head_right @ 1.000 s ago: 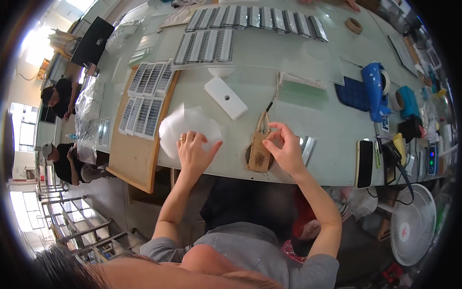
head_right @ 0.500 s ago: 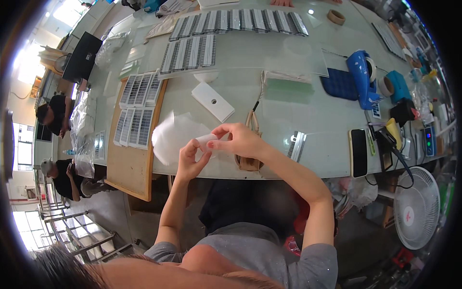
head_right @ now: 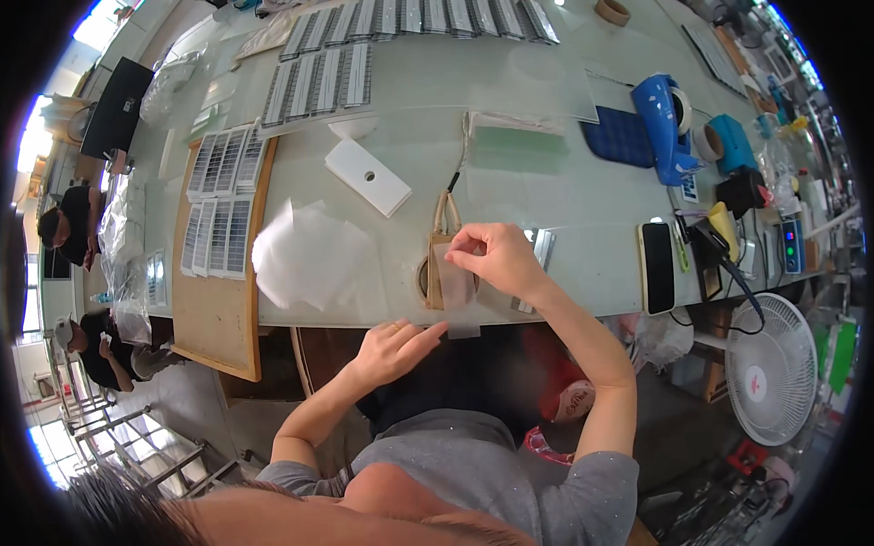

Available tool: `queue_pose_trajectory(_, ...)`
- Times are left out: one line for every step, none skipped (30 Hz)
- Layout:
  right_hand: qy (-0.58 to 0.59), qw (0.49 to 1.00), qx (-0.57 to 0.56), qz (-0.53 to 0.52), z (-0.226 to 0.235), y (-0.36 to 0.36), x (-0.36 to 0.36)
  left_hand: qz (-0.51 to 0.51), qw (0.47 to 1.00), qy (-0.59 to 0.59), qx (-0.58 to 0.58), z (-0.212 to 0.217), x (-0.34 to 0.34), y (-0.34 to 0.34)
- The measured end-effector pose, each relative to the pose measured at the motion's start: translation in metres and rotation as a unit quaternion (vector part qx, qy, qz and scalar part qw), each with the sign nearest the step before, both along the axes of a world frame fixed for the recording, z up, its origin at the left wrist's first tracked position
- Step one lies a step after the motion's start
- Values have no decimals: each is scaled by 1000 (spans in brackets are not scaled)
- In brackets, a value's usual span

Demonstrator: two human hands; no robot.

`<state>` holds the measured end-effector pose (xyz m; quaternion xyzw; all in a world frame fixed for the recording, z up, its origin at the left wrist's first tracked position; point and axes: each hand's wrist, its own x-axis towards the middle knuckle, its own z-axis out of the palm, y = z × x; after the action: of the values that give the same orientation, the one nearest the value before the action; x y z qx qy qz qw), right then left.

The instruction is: The person assembles mini solar panels by layering films, solar cell strips, and backing sheets onto a heated fixture by hand, pressing them together, and placing the assembled panels onto a wooden board.

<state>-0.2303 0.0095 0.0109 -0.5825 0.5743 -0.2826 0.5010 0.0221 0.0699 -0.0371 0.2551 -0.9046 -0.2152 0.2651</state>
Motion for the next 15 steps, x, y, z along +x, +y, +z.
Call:
queue_pose_trajectory(26, 999, -24, -18, -4, 2, 0, -4, 995, -18, -102, -4, 1, -3)
queue_pose_trajectory(52, 997, -47, -37, -7, 4, 1, -6, 989, 0, -145, -9, 0, -6)
queue_pose_trajectory(51, 997, -47, -35, -11, 5, 1, -5, 990, -1, -144, -11, -4, -6)
queue_pose_trajectory(24, 997, -54, -58, -14, 7, 1, 2, 985, 29, -172, -14, -11, -5)
queue_pose_trajectory(-4, 995, -61, -81, -16, 7, 2, 9, 978, 60, -201, -16, -17, -4)
queue_pose_trajectory(-3, 995, -61, -81, -17, 7, 0, 9, 976, 71, -205, -17, -21, -4)
queue_pose_trajectory(-14, 994, -60, -85, -18, 7, -1, 9, 976, 71, -205, -17, -21, -4)
queue_pose_trajectory(-24, 994, -59, -90, -19, 6, -2, 25, 980, 92, -176, -17, -20, -4)
queue_pose_trajectory(-24, 994, -58, -90, -17, 5, -1, 39, 982, 112, -147, -14, -21, -5)
queue_pose_trajectory(15, 993, -80, -88, -12, 1, 1, 39, 982, 112, -147, -12, -22, -5)
queue_pose_trajectory(55, 990, -102, -86, -11, -2, 1, 78, 984, 136, -85, -8, -23, -6)
queue_pose_trajectory(55, 989, -103, -88, -14, -6, 1, 116, 980, 159, -24, -5, -24, -8)
queue_pose_trajectory(105, 974, -185, -81, -22, -9, 2, 123, 980, 158, 6, -3, -25, -9)
queue_pose_trajectory(154, 949, -266, -73, -26, -11, 2, 122, 980, 158, 5, -5, -24, -9)
queue_pose_trajectory(153, 949, -266, -72, -27, -12, 3, 127, 980, 153, 12, -8, -23, -8)
